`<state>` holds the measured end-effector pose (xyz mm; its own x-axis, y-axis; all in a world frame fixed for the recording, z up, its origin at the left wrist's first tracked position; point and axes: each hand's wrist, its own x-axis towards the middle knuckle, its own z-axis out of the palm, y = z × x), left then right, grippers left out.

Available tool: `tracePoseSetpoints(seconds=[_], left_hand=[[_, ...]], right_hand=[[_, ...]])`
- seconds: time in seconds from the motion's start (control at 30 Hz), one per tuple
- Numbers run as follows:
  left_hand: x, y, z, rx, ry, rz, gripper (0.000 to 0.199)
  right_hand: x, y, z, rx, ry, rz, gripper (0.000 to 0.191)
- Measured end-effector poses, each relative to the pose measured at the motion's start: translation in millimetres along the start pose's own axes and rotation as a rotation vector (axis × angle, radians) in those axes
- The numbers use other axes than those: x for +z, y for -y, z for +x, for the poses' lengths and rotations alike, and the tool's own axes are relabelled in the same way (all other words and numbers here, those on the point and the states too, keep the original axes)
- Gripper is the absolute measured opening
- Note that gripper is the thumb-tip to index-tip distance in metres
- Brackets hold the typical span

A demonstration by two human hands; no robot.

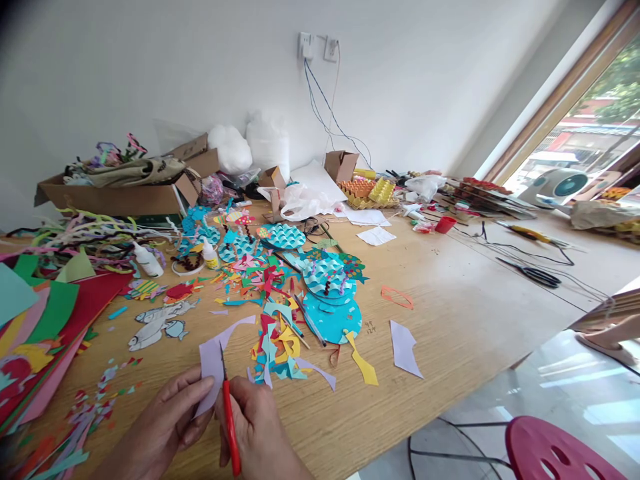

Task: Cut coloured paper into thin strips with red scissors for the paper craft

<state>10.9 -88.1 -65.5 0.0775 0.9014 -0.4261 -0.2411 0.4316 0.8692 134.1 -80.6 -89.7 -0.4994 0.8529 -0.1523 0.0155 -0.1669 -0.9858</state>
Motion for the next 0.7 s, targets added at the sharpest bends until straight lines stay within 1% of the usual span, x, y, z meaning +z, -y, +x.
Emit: tracePoseSetpoints(seconds=[0.13, 0.23, 0.37, 0.7], left_hand=[[-1.5, 2.5, 0.5, 0.008, -0.021, -0.002, 0.028], [-3.9, 5.7, 1.2, 0.014, 0.018, -0.013, 0.028], [-5.0, 7.9, 1.8, 0.007, 0.057, -0.031, 0.029], [-0.4, 4.3, 0.8, -0.027, 0.063, 0.017, 0.033]], right_hand=[[-0.6, -4.7, 1.9, 0.004, -0.008, -0.024, 0.048], [-0.6, -2.0, 3.0, 0.019, -0.002, -0.022, 0.049], [-0.6, 3.7, 3.9, 0.012, -0.008, -0.032, 0.047], [-0.2, -0.7, 4.7, -0.004, -0.031, -0.008, 0.049]])
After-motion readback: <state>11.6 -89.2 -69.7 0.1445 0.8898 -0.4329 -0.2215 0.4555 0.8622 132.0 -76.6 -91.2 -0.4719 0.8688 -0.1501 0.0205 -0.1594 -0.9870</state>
